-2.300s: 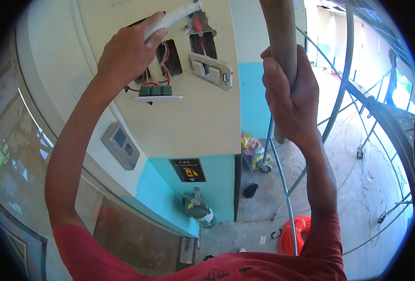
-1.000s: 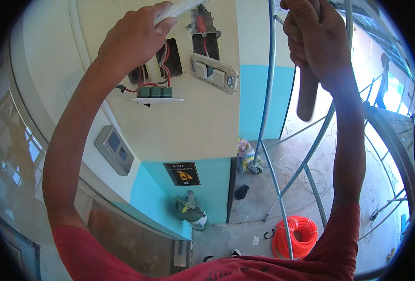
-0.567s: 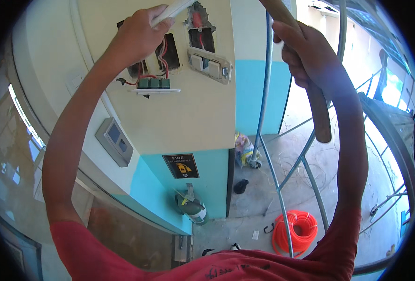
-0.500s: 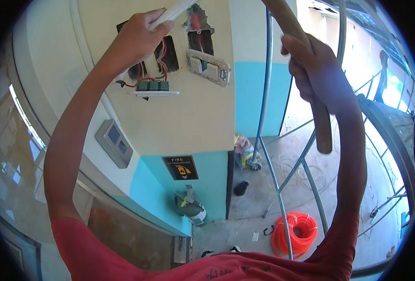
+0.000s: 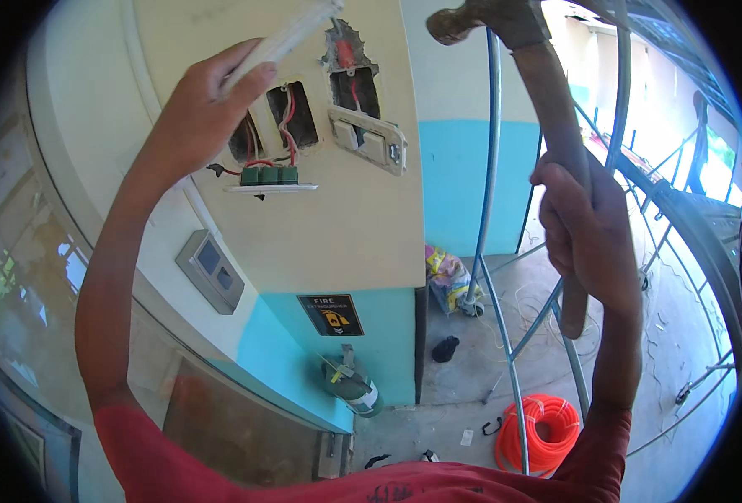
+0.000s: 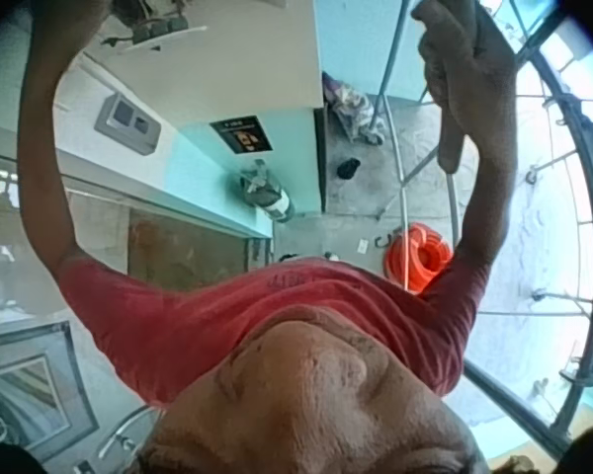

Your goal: The person uses a hammer to tap a white plastic conduit into a wall opening above an electrical switch box. The conduit is repeatedly tapped to seat it into the wall cavity.

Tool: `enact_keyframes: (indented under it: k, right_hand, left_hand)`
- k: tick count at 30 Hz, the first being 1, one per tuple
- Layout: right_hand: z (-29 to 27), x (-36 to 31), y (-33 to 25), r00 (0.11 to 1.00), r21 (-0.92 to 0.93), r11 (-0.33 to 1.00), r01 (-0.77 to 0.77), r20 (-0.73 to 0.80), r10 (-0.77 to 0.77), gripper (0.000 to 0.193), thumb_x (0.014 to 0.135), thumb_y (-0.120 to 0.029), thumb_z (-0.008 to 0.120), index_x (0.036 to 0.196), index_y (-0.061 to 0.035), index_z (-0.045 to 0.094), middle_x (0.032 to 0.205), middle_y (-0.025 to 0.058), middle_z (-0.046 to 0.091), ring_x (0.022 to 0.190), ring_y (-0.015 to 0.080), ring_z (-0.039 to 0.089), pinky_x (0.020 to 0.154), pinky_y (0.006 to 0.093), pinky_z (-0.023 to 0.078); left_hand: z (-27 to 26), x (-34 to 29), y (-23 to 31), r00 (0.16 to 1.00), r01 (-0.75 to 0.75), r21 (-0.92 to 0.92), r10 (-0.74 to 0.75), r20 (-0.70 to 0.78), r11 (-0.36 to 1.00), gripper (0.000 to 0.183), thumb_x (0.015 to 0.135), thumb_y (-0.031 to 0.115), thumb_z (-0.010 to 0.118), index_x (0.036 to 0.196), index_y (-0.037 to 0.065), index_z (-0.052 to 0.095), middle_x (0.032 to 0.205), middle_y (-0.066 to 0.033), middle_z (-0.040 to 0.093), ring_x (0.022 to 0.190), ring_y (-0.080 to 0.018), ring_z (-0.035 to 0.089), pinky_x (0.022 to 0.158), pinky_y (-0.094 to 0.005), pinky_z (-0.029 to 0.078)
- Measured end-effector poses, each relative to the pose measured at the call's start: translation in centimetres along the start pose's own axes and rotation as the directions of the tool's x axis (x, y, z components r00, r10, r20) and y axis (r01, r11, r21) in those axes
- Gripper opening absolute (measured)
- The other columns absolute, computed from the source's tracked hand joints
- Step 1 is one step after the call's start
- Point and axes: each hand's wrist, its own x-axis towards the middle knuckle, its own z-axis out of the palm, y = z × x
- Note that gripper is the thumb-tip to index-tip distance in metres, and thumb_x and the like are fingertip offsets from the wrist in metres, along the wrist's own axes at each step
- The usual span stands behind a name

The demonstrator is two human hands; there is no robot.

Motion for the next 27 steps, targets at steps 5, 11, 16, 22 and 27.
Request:
enact_keyframes:
  k: [5, 11, 16, 22, 27]
  right_hand:
    - [2.5, 1.8, 1.7, 0.973, -0.058, 0.973, 0.223, -0.049, -0.226, 0.035, 0.093, -0.035, 0.056, 0.093, -0.0008, 0.052, 0.059, 0.0011, 0.050, 0.050, 0.0075, 0.048, 0.044, 0.0236, 0.039]
    - [4.9, 3.0, 1.2, 0.916, -0.205, 0.906, 0.372, -0.076, -0.393, 0.025, 0.093, -0.025, 0.055, 0.099, -0.0014, 0.050, 0.059, 0.0070, 0.055, 0.049, 0.0123, 0.054, 0.046, 0.0280, 0.042]
    - [6.0, 4.4, 1.8, 0.761, -0.209, 0.781, 0.589, -0.182, -0.623, 0.025, 0.091, -0.022, 0.059, 0.099, -0.0017, 0.046, 0.057, 0.0090, 0.057, 0.048, 0.0169, 0.060, 0.043, 0.0312, 0.045]
    - [7.1, 8.0, 3.2, 0.937, -0.369, 0.876, 0.311, -0.032, -0.347, 0.030, 0.093, -0.025, 0.055, 0.102, 0.0024, 0.048, 0.056, 0.0133, 0.055, 0.045, 0.0210, 0.057, 0.044, 0.0335, 0.044]
    - [7.5, 6.6, 2.7, 0.883, -0.236, 0.884, 0.404, -0.149, -0.444, 0.034, 0.093, -0.030, 0.055, 0.100, 0.0025, 0.048, 0.057, 0.0115, 0.055, 0.046, 0.0182, 0.056, 0.045, 0.0322, 0.044]
  left_hand:
    - [3.4, 3.5, -2.9, 0.968, -0.175, 0.150, 0.198, -0.157, 0.973, 0.051, 0.092, 0.041, 0.051, 0.128, 0.005, 0.051, 0.094, -0.0163, 0.066, 0.081, -0.0246, 0.063, 0.081, -0.0352, 0.047]
    - [3.2, 3.3, -4.1, 0.966, -0.164, 0.329, 0.219, -0.136, 0.930, 0.049, 0.093, 0.046, 0.047, 0.131, 0.015, 0.049, 0.086, -0.0150, 0.066, 0.075, -0.0305, 0.064, 0.075, -0.0407, 0.050]
    - [3.3, 3.1, -4.4, 0.940, -0.200, 0.493, 0.308, -0.148, 0.847, 0.044, 0.094, 0.043, 0.046, 0.132, 0.021, 0.048, 0.075, -0.0130, 0.065, 0.069, -0.0302, 0.063, 0.068, -0.0427, 0.051]
    - [3.0, 3.3, -4.0, 0.851, -0.296, 0.636, 0.500, -0.164, 0.713, 0.041, 0.093, 0.037, 0.050, 0.131, 0.022, 0.049, 0.079, -0.0179, 0.064, 0.072, -0.0358, 0.063, 0.069, -0.0434, 0.050]
    - [1.2, 2.5, -1.0, 0.966, -0.188, 0.619, 0.256, -0.023, 0.763, 0.045, 0.092, 0.032, 0.051, 0.129, 0.009, 0.048, 0.089, -0.0209, 0.066, 0.083, -0.0364, 0.064, 0.075, -0.0449, 0.050]
